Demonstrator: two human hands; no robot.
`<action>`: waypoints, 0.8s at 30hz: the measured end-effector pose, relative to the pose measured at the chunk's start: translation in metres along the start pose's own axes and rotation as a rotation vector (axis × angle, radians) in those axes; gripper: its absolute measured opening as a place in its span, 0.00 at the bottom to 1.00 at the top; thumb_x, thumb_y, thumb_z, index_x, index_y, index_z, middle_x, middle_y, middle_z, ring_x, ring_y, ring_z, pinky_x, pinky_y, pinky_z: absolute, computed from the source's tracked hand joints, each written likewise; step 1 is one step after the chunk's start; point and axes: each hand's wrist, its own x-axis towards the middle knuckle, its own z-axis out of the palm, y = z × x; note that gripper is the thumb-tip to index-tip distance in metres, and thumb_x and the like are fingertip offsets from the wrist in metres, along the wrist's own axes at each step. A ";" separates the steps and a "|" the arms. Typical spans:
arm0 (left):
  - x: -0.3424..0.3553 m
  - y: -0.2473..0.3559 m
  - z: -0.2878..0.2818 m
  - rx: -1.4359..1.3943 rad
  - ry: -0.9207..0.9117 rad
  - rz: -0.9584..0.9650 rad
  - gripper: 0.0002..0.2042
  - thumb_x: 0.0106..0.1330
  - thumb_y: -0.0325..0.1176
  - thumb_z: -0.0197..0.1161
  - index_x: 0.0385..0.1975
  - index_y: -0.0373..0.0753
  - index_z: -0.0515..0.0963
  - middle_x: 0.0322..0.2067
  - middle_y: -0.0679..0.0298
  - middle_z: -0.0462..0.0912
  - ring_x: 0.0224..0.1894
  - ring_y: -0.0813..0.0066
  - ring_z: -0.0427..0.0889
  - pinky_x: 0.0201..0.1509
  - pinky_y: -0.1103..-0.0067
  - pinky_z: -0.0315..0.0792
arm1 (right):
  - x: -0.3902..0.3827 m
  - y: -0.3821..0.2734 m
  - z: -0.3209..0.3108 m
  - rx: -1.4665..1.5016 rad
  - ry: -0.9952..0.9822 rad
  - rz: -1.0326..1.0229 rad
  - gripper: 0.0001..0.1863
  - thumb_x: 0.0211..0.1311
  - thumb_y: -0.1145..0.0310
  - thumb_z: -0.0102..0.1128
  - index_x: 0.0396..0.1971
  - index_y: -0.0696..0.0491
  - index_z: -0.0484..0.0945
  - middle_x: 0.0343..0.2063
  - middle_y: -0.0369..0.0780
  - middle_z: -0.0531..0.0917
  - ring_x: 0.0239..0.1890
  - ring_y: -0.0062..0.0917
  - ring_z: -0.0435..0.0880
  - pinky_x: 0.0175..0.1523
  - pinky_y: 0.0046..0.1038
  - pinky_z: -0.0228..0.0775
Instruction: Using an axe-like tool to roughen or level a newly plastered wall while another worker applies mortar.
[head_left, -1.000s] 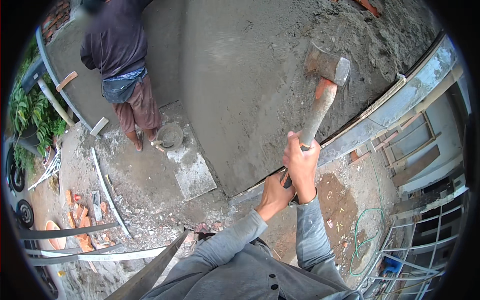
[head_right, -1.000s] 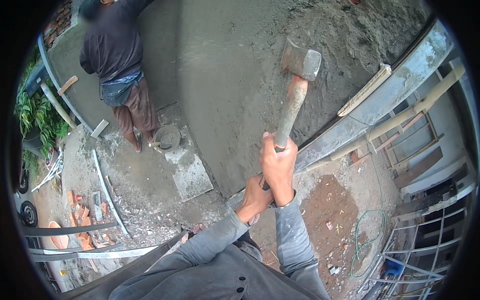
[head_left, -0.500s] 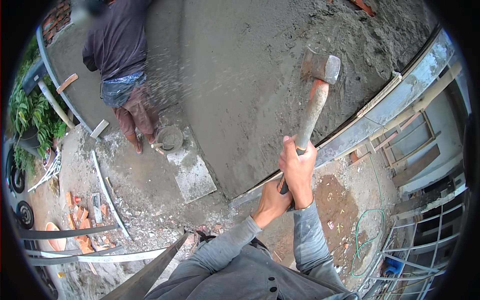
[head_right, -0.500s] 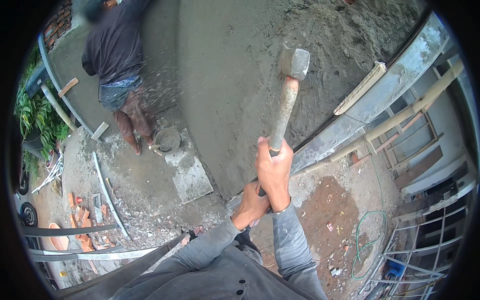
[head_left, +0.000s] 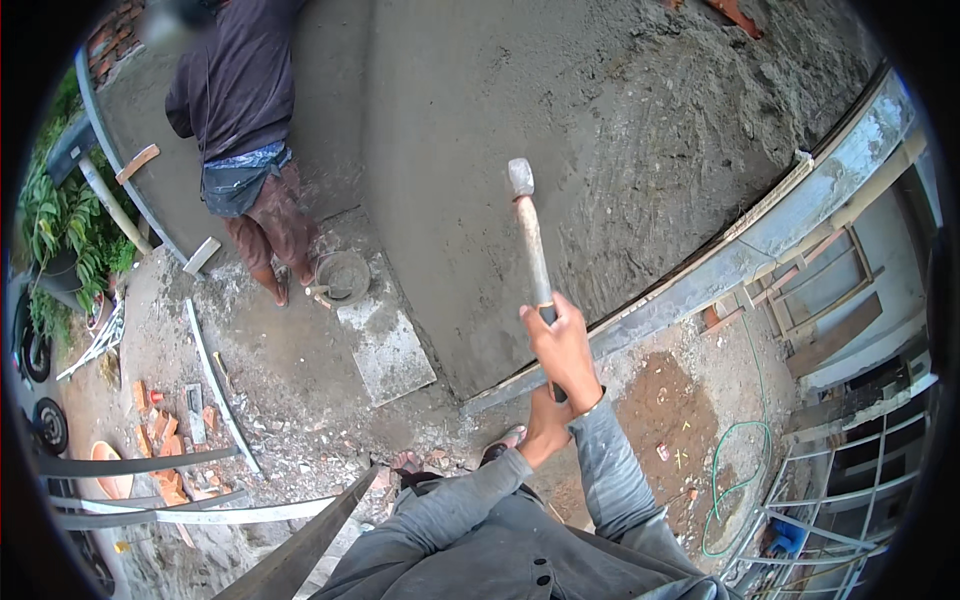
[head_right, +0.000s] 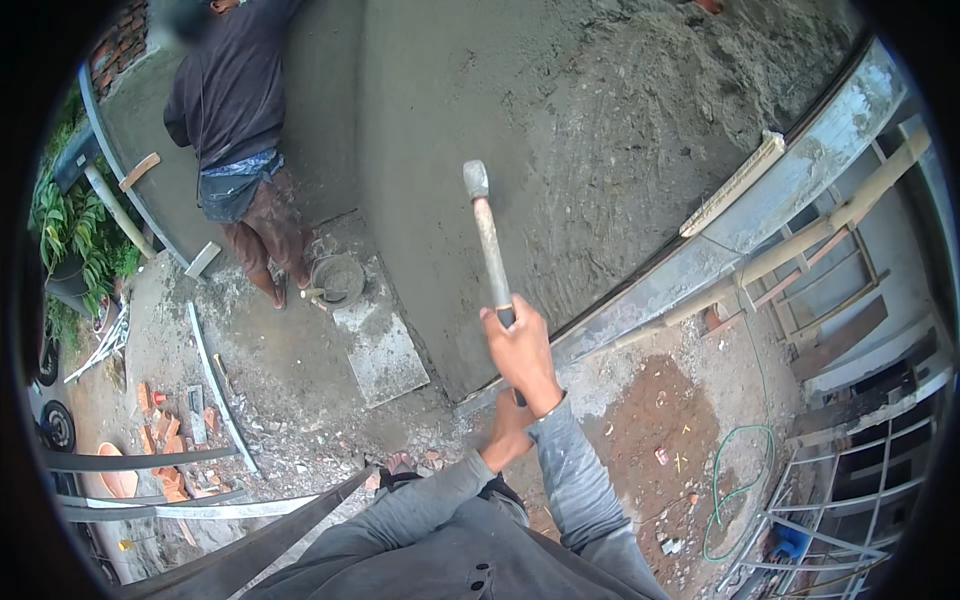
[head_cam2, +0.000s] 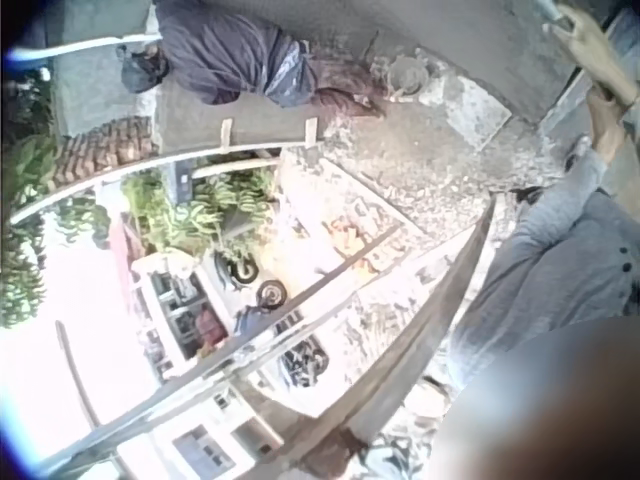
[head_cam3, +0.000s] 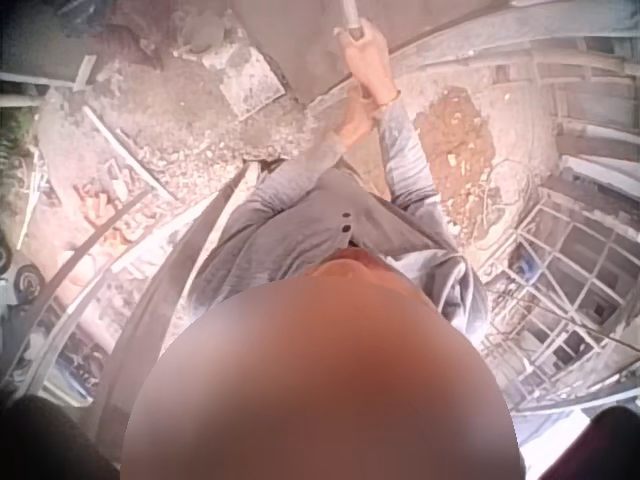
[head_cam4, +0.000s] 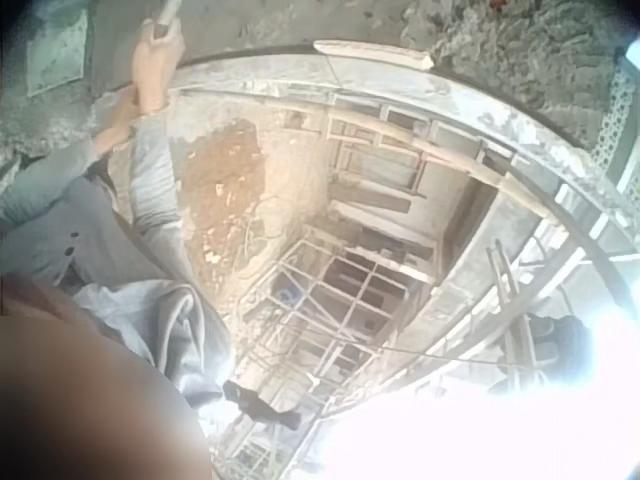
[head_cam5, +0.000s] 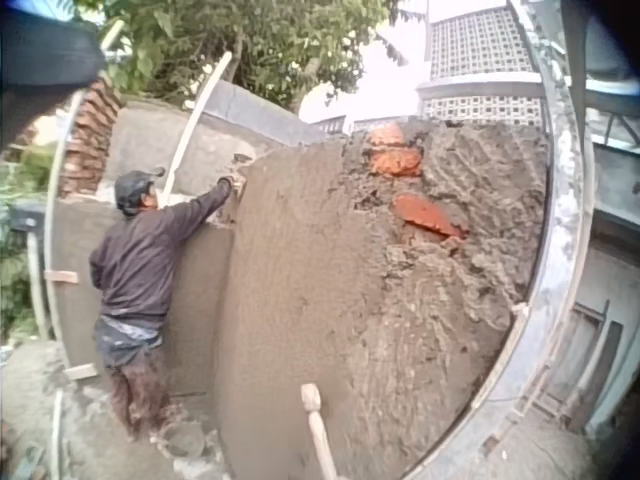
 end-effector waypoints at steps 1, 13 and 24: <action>0.003 -0.014 0.003 -0.032 0.091 0.134 0.11 0.54 0.37 0.69 0.30 0.36 0.80 0.24 0.57 0.84 0.31 0.75 0.82 0.34 0.77 0.72 | -0.005 0.009 0.010 -0.060 -0.049 -0.064 0.13 0.59 0.67 0.60 0.23 0.60 0.69 0.13 0.42 0.71 0.16 0.28 0.68 0.26 0.33 0.62; 0.021 0.026 -0.030 0.181 -0.106 0.335 0.13 0.54 0.35 0.67 0.37 0.37 0.78 0.31 0.51 0.83 0.37 0.57 0.85 0.38 0.70 0.75 | -0.045 -0.025 -0.012 0.351 -0.190 0.010 0.12 0.60 0.70 0.62 0.22 0.57 0.70 0.17 0.29 0.68 0.23 0.12 0.63 0.27 0.22 0.59; -0.015 0.000 0.006 0.248 -0.276 0.336 0.12 0.50 0.35 0.69 0.31 0.37 0.79 0.27 0.54 0.83 0.35 0.58 0.85 0.34 0.70 0.76 | -0.096 0.008 -0.046 0.357 0.148 0.013 0.08 0.58 0.73 0.62 0.22 0.57 0.74 0.15 0.30 0.72 0.20 0.12 0.67 0.24 0.21 0.59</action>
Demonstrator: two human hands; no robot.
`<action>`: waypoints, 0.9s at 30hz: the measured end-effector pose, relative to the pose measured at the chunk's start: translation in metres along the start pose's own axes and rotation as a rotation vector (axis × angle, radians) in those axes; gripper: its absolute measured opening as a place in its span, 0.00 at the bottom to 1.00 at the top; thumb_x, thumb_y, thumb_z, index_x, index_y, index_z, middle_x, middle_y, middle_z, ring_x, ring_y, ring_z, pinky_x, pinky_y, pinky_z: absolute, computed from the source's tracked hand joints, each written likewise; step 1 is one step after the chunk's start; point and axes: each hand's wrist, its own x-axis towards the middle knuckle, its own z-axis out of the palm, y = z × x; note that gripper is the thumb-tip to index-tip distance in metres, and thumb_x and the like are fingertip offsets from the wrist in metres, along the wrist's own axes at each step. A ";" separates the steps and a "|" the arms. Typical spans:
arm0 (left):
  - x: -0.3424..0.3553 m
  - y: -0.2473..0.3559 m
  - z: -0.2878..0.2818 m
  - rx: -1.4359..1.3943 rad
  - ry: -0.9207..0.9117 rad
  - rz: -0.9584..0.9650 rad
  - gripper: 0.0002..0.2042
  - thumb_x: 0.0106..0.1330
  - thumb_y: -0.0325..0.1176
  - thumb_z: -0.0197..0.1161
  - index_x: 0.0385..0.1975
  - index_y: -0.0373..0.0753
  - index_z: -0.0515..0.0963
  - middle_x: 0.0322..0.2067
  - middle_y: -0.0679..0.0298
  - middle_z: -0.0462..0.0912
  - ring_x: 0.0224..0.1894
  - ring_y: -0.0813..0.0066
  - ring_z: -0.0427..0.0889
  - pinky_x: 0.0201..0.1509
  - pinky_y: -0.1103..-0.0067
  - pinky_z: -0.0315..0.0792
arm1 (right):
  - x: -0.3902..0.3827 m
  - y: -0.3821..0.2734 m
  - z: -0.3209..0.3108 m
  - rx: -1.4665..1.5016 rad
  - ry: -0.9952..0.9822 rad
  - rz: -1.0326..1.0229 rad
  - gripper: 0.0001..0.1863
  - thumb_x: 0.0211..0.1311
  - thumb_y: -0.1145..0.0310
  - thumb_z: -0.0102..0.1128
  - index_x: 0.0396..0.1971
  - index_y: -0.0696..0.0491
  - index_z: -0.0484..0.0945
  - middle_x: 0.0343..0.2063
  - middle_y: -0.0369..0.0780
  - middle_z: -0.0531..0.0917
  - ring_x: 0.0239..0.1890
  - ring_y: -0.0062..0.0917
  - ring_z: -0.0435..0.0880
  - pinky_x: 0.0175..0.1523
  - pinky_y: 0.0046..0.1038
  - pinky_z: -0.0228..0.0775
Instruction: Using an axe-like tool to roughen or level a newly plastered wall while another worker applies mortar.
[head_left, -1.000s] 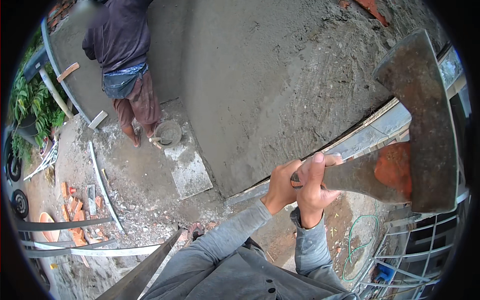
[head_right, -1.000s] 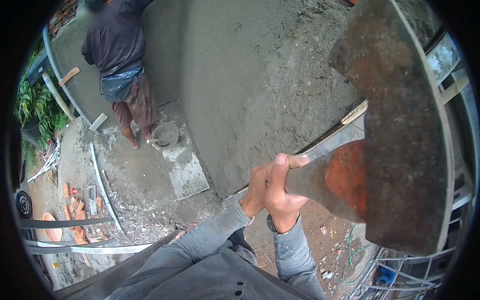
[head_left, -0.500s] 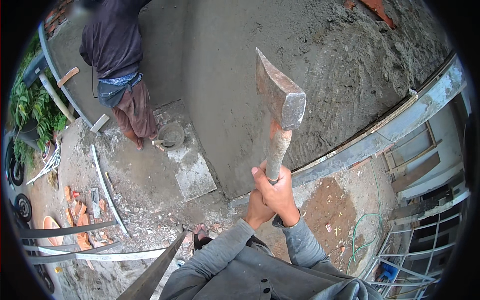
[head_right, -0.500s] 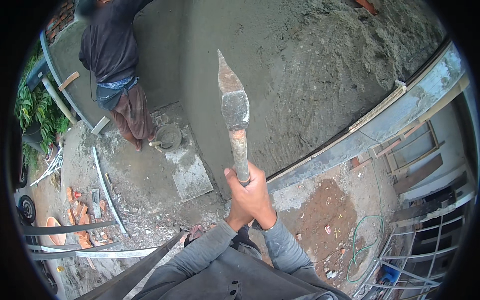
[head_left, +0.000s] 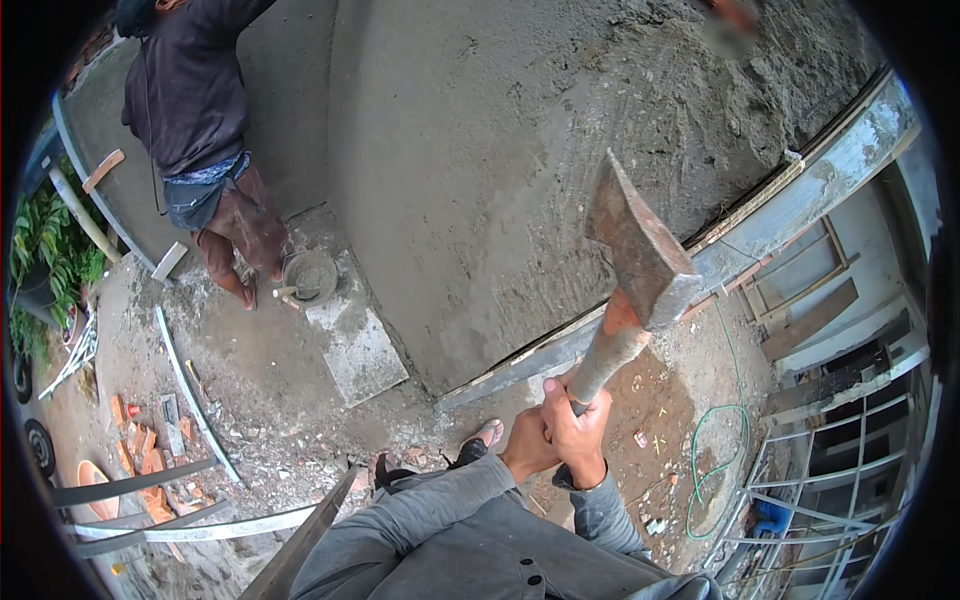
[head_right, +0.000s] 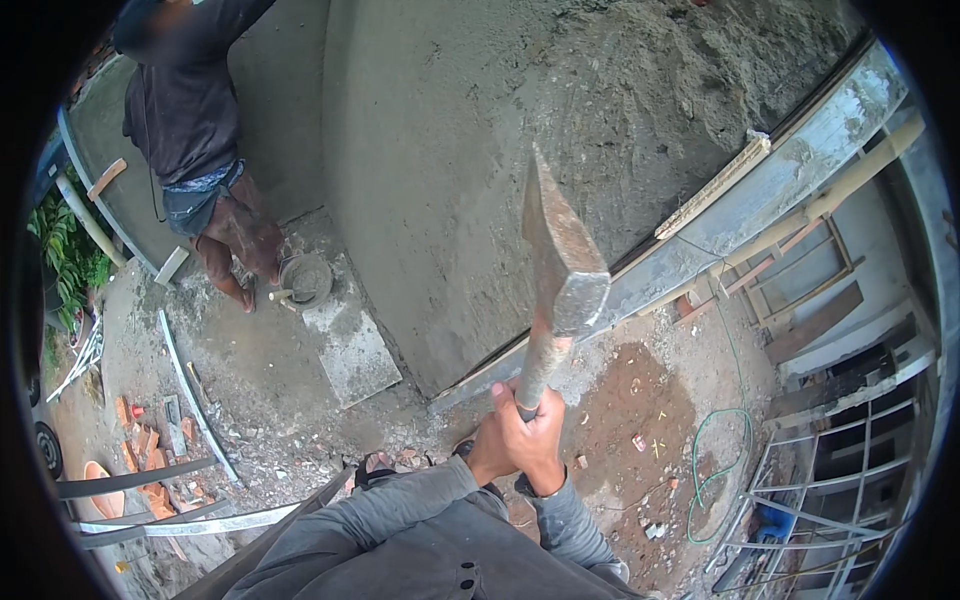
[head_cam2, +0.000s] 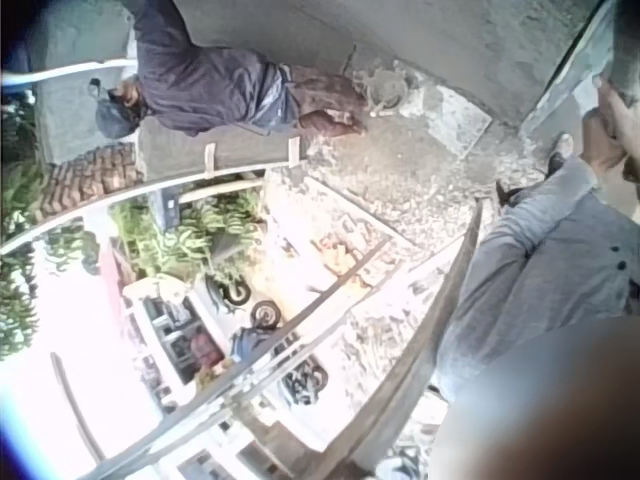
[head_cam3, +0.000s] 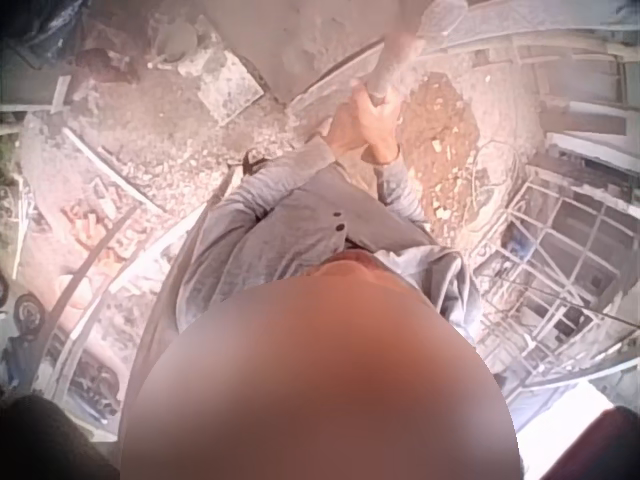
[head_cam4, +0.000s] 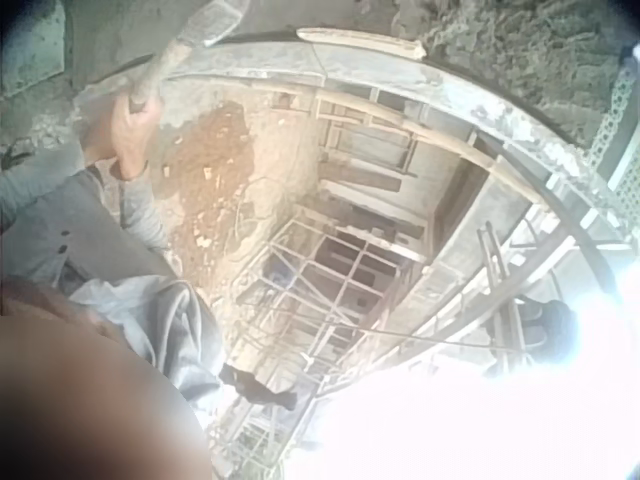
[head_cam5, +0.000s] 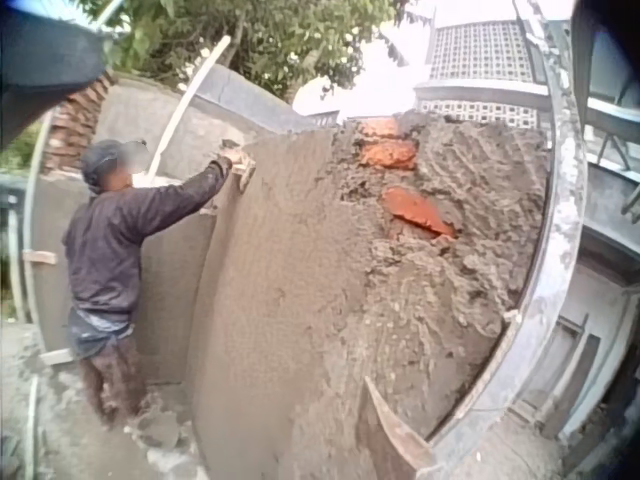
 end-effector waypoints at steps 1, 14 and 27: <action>0.002 0.006 0.006 -0.007 0.023 -0.020 0.12 0.50 0.35 0.69 0.31 0.37 0.79 0.27 0.54 0.83 0.35 0.58 0.85 0.34 0.70 0.76 | -0.005 -0.012 -0.007 -0.008 0.009 -0.060 0.09 0.60 0.74 0.61 0.22 0.57 0.73 0.15 0.31 0.73 0.18 0.13 0.68 0.24 0.21 0.58; -0.034 -0.001 0.050 -0.207 -0.026 -0.407 0.10 0.52 0.31 0.67 0.29 0.31 0.78 0.23 0.55 0.82 0.29 0.73 0.82 0.30 0.73 0.71 | 0.007 0.022 -0.019 -0.215 0.021 0.192 0.12 0.64 0.72 0.58 0.21 0.53 0.67 0.11 0.29 0.66 0.11 0.11 0.63 0.16 0.18 0.53; -0.039 -0.012 0.058 -0.237 -0.063 -0.594 0.14 0.48 0.33 0.70 0.33 0.33 0.78 0.27 0.50 0.84 0.33 0.60 0.85 0.33 0.69 0.74 | -0.007 0.022 -0.036 -0.158 0.068 0.231 0.15 0.64 0.70 0.59 0.18 0.53 0.67 0.11 0.30 0.68 0.11 0.11 0.63 0.15 0.20 0.52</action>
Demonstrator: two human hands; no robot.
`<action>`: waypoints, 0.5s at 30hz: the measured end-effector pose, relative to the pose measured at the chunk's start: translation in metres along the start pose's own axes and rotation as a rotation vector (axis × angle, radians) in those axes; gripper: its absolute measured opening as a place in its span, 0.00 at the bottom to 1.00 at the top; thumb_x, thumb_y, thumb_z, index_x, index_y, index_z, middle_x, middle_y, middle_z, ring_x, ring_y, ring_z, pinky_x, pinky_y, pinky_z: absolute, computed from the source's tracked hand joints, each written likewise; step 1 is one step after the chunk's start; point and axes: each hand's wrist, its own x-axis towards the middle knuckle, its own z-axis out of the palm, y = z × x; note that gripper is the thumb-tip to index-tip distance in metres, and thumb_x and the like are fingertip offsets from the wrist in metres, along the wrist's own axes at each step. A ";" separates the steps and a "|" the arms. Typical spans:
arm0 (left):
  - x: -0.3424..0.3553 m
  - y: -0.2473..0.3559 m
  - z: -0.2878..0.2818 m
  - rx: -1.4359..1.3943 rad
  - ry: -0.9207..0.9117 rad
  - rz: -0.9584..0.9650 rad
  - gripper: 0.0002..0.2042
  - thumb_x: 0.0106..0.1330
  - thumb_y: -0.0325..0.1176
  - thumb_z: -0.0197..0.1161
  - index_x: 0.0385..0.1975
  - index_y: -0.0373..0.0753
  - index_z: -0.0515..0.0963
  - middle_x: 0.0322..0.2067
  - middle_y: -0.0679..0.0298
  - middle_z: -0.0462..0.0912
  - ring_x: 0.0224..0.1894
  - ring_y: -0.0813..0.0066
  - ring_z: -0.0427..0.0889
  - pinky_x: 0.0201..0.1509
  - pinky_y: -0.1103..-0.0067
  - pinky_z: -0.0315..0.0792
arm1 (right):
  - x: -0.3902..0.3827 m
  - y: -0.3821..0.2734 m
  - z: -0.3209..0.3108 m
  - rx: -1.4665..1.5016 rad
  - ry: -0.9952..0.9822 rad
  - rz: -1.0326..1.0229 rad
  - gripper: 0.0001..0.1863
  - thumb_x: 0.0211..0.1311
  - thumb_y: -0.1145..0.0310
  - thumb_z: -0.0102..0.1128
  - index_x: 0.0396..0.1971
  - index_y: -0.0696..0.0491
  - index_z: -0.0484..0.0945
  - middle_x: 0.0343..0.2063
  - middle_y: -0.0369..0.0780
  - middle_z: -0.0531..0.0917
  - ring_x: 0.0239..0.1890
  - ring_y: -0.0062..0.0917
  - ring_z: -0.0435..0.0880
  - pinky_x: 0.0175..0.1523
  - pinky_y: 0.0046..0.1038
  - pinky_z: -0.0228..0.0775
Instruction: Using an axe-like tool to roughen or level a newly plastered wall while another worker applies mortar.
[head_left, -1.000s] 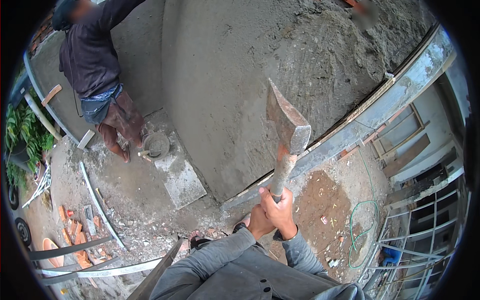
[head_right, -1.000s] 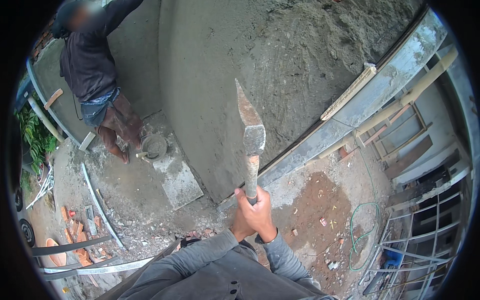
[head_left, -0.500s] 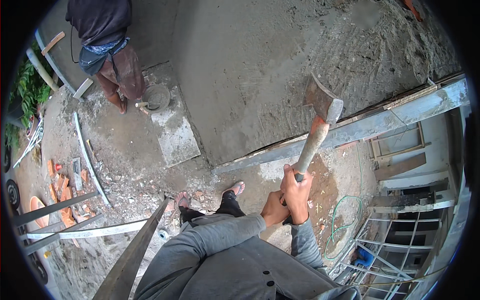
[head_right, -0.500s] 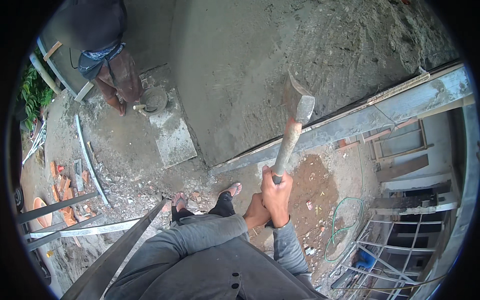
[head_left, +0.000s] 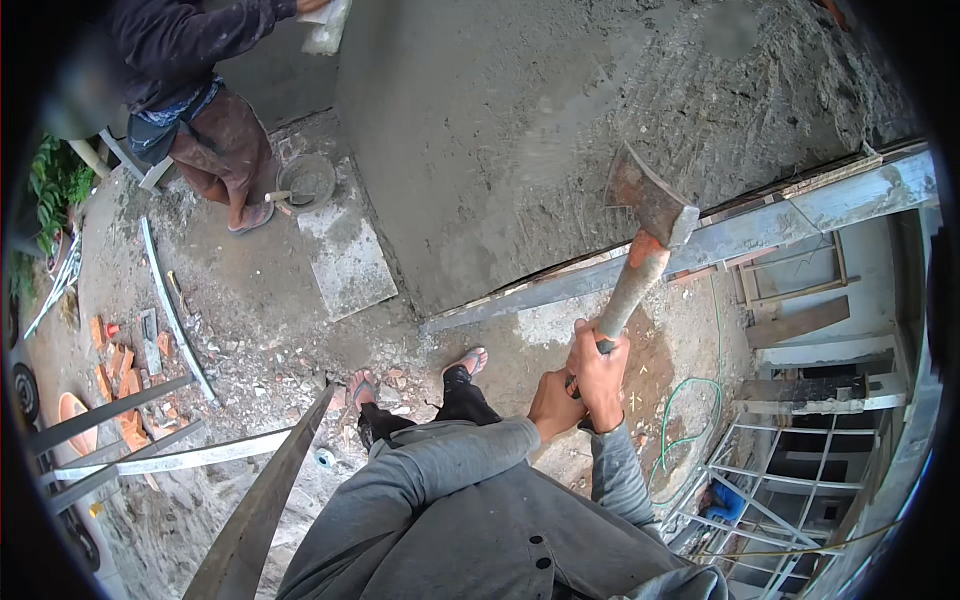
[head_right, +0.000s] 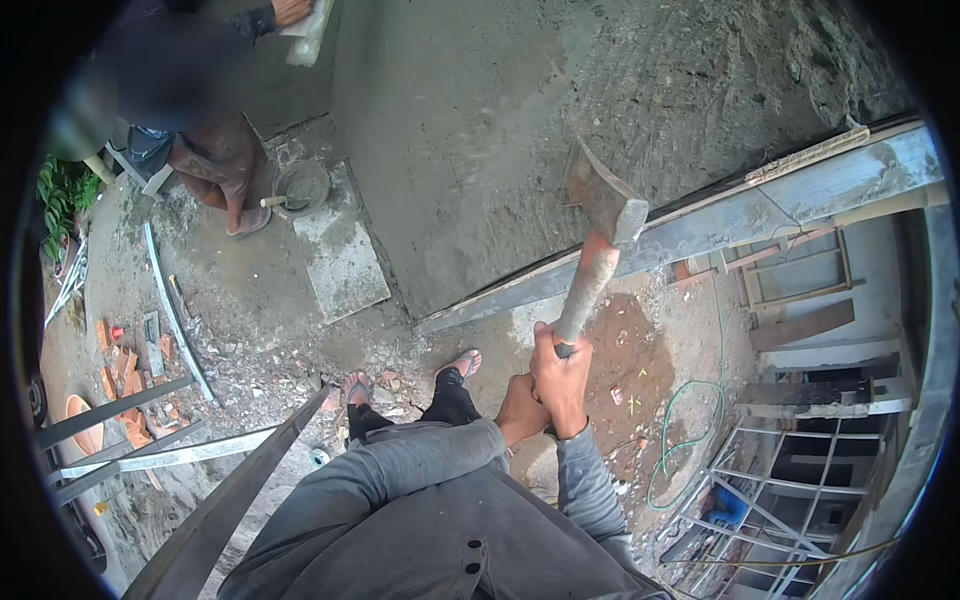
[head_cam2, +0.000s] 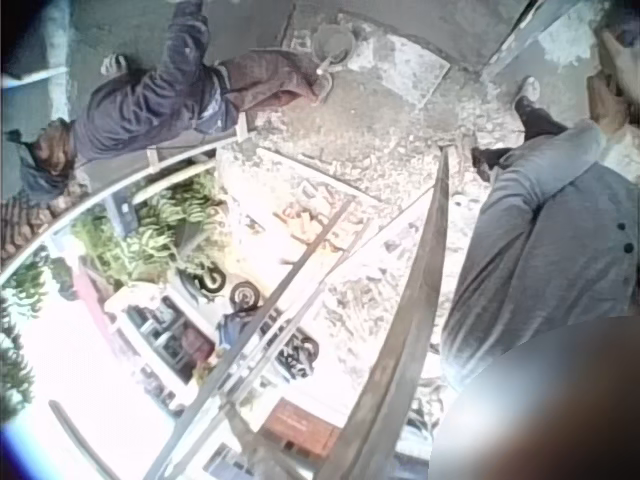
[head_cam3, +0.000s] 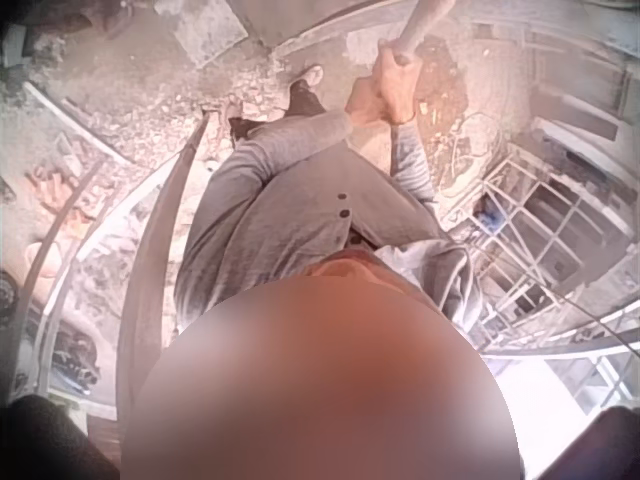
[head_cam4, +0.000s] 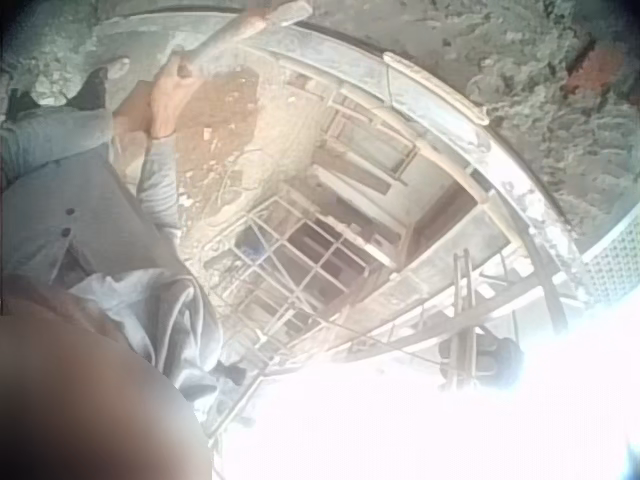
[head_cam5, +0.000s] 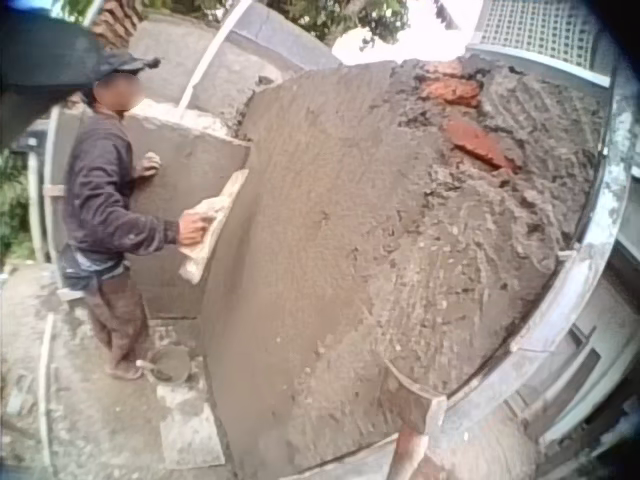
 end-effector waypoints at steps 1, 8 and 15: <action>-0.002 0.000 0.004 0.074 0.041 0.217 0.13 0.52 0.33 0.68 0.33 0.31 0.78 0.26 0.49 0.84 0.34 0.62 0.86 0.33 0.69 0.74 | 0.001 0.007 -0.001 -0.082 -0.007 -0.044 0.16 0.63 0.70 0.60 0.17 0.53 0.67 0.11 0.30 0.68 0.11 0.11 0.63 0.15 0.21 0.52; 0.013 0.062 -0.014 0.122 -0.007 0.584 0.12 0.54 0.34 0.66 0.36 0.37 0.79 0.27 0.52 0.83 0.33 0.56 0.85 0.33 0.69 0.74 | -0.015 -0.049 0.003 -0.079 0.084 -0.573 0.10 0.58 0.75 0.63 0.19 0.57 0.74 0.18 0.36 0.74 0.20 0.18 0.71 0.25 0.23 0.60; -0.004 -0.012 -0.015 0.343 0.013 0.336 0.14 0.55 0.35 0.66 0.39 0.37 0.79 0.33 0.51 0.84 0.40 0.57 0.85 0.37 0.69 0.76 | 0.002 0.012 0.016 -0.082 0.003 -0.052 0.13 0.61 0.71 0.59 0.19 0.58 0.71 0.12 0.31 0.65 0.17 0.12 0.61 0.22 0.23 0.54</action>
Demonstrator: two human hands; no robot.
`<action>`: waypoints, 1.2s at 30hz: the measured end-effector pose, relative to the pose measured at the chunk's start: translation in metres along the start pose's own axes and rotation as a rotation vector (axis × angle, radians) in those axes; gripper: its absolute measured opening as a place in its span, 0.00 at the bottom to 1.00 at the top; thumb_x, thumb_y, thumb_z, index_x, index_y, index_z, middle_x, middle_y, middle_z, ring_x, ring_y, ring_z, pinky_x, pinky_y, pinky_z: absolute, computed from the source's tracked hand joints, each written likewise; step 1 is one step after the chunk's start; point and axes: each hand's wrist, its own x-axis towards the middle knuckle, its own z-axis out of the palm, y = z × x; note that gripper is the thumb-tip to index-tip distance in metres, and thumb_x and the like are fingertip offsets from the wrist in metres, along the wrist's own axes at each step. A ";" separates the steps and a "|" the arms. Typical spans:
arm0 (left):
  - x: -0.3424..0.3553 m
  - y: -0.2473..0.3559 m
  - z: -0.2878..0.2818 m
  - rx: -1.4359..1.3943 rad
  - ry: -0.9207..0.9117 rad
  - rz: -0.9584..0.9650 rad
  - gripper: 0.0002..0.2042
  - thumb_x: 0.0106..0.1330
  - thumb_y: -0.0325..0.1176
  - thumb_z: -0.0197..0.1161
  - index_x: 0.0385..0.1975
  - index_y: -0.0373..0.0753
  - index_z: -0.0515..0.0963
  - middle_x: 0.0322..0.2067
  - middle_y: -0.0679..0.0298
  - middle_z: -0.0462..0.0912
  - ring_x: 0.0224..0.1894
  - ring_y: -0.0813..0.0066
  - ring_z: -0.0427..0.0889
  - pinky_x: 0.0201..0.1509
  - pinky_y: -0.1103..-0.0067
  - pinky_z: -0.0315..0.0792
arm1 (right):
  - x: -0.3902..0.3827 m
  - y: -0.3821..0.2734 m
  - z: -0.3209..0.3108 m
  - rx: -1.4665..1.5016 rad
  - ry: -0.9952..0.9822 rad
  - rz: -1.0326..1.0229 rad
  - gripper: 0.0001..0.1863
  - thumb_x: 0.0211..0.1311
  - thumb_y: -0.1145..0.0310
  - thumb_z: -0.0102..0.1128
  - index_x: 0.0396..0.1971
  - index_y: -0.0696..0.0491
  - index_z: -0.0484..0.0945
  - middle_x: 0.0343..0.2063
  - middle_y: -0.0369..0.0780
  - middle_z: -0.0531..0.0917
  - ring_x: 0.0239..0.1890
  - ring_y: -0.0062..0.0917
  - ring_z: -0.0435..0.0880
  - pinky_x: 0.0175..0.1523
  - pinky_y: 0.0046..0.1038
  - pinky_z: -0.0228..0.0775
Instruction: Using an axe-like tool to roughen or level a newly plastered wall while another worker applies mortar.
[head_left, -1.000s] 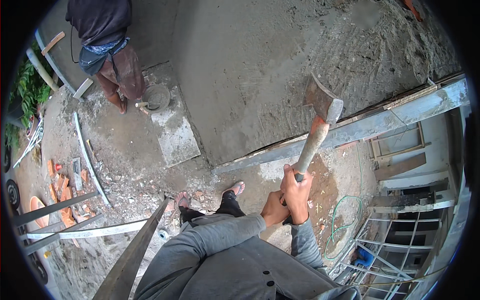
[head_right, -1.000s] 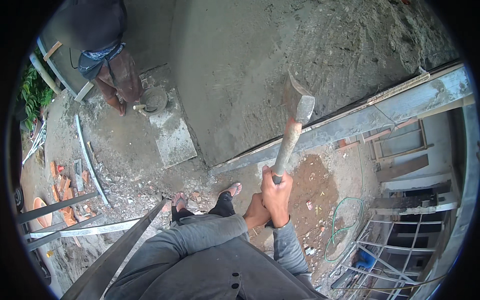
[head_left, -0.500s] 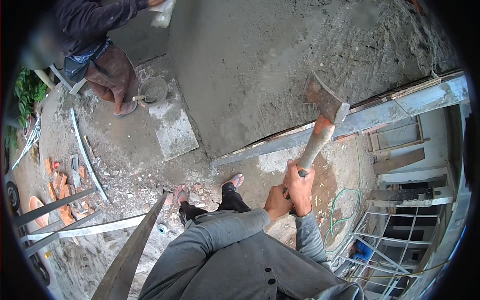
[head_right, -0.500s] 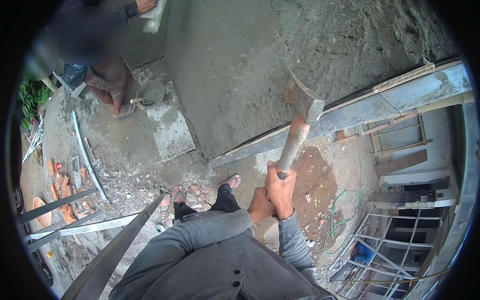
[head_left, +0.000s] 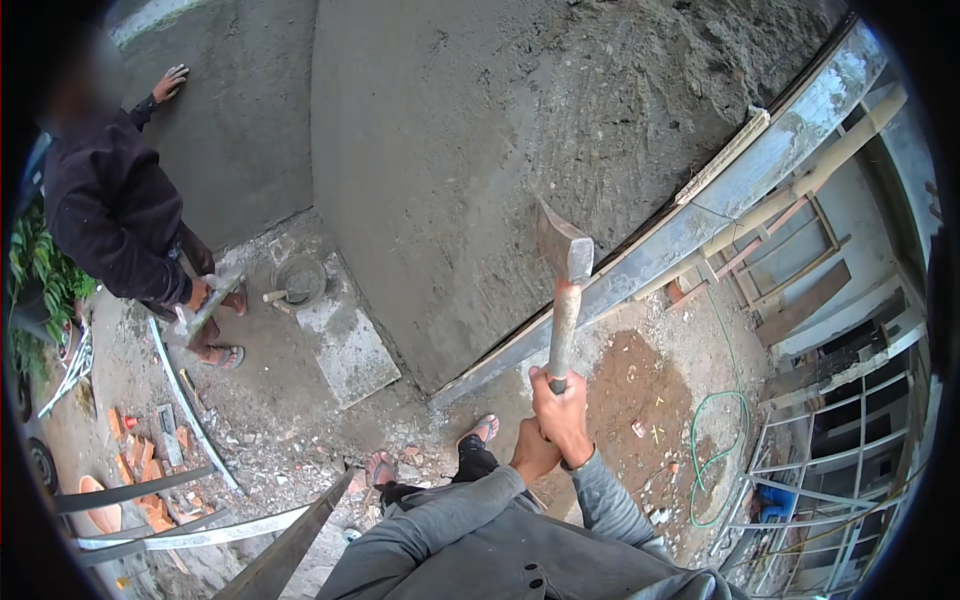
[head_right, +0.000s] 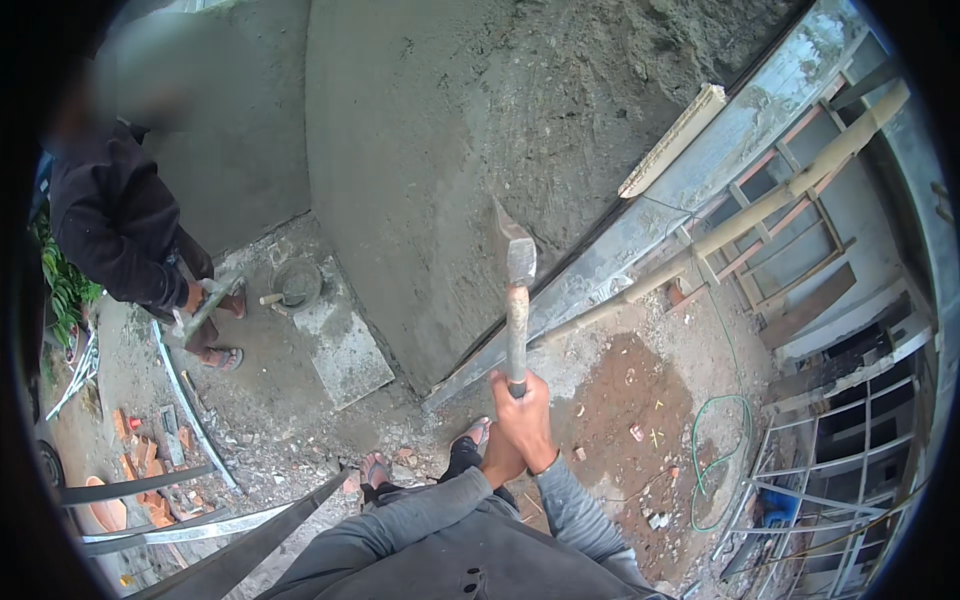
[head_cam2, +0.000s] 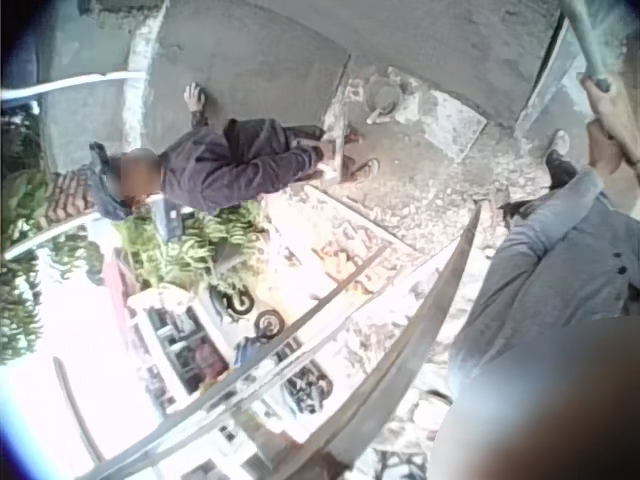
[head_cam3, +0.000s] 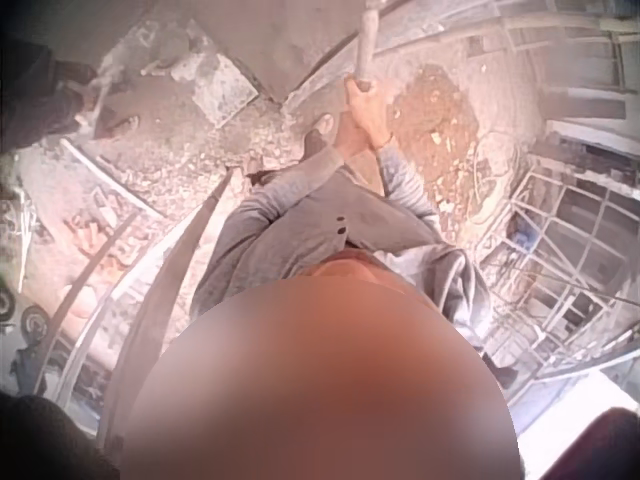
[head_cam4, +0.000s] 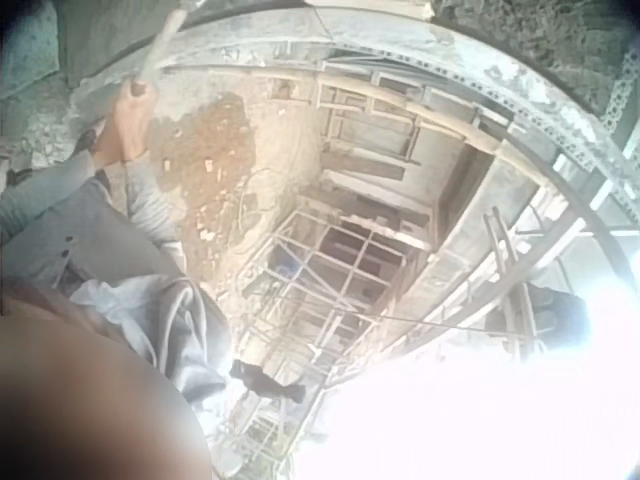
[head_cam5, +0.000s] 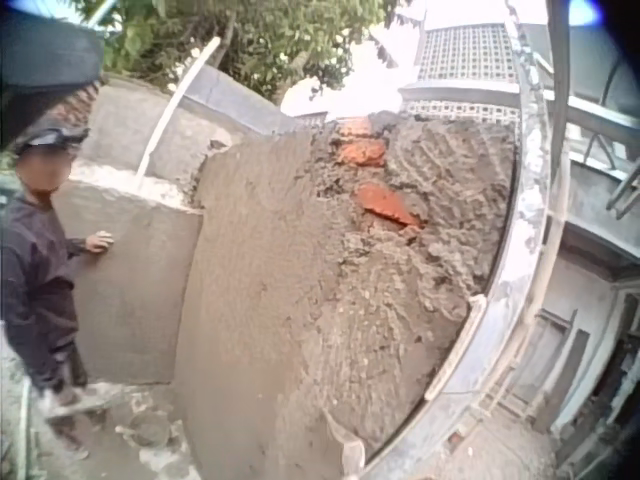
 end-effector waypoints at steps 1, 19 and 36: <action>-0.001 0.009 -0.003 0.002 0.142 0.062 0.14 0.55 0.35 0.66 0.40 0.37 0.79 0.34 0.51 0.85 0.41 0.57 0.85 0.38 0.69 0.76 | -0.008 -0.003 0.005 -0.025 0.006 -0.068 0.12 0.60 0.70 0.59 0.20 0.58 0.71 0.12 0.31 0.66 0.18 0.12 0.61 0.22 0.22 0.54; 0.060 0.070 -0.040 -0.016 0.002 0.270 0.12 0.47 0.32 0.68 0.27 0.31 0.77 0.20 0.48 0.79 0.29 0.69 0.84 0.26 0.73 0.69 | 0.006 -0.093 -0.014 0.216 0.165 -0.178 0.14 0.62 0.72 0.60 0.17 0.57 0.71 0.13 0.30 0.69 0.18 0.13 0.64 0.23 0.22 0.56; 0.067 0.096 -0.049 -0.107 0.137 0.329 0.13 0.53 0.35 0.67 0.34 0.33 0.79 0.27 0.45 0.82 0.36 0.54 0.85 0.33 0.70 0.75 | 0.011 -0.106 -0.006 0.269 0.127 -0.355 0.13 0.59 0.72 0.63 0.19 0.56 0.71 0.15 0.31 0.68 0.20 0.13 0.64 0.25 0.24 0.57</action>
